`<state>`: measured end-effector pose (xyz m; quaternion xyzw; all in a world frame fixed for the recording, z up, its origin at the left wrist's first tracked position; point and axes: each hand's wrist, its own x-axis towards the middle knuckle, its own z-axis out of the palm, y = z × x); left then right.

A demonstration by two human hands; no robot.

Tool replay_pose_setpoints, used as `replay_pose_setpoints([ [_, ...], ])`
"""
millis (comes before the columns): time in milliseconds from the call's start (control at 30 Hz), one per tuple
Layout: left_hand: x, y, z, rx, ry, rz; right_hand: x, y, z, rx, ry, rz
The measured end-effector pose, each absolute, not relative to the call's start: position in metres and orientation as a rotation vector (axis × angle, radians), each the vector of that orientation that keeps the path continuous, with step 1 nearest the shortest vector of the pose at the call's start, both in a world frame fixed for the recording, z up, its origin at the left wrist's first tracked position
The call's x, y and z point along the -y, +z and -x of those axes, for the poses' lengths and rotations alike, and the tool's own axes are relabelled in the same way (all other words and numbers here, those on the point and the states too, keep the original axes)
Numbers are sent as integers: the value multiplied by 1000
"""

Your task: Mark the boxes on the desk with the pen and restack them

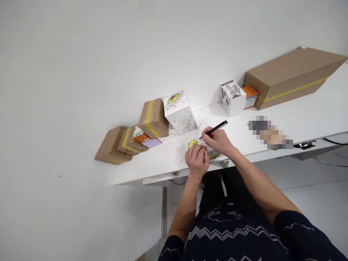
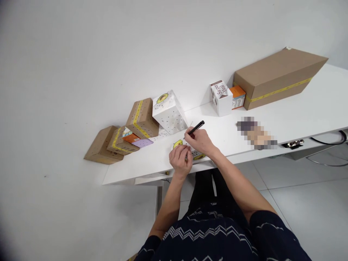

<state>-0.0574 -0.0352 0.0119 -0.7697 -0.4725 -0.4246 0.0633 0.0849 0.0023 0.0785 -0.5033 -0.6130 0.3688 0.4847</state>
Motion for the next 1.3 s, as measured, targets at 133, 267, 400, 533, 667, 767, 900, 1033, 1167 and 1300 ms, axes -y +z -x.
replay_pose_setpoints([
  [133,35,11,56,1458,-1291,2319,-2,78,-85,1569,836,1261],
  [267,35,11,55,1445,-1302,2316,-4,76,-85,1615,782,1269],
  [400,35,13,55,1381,-1315,2271,-6,73,-84,1656,724,1289],
  [533,35,15,54,1405,-1307,2278,-7,73,-82,1695,697,1298],
  [667,35,17,53,1373,-1324,2256,-6,73,-82,1718,697,1291],
  [767,36,18,53,1366,-1331,2257,-7,72,-82,1726,675,1298],
  [900,35,17,53,1415,-1346,2276,-8,70,-83,1730,685,1282],
  [1033,35,15,54,1442,-1348,2314,-6,71,-82,1681,716,1245],
  [1167,34,12,56,1438,-1346,2322,0,74,-86,1373,820,1191],
  [1300,34,11,56,1446,-1342,2319,-1,66,-112,1014,811,1168],
])
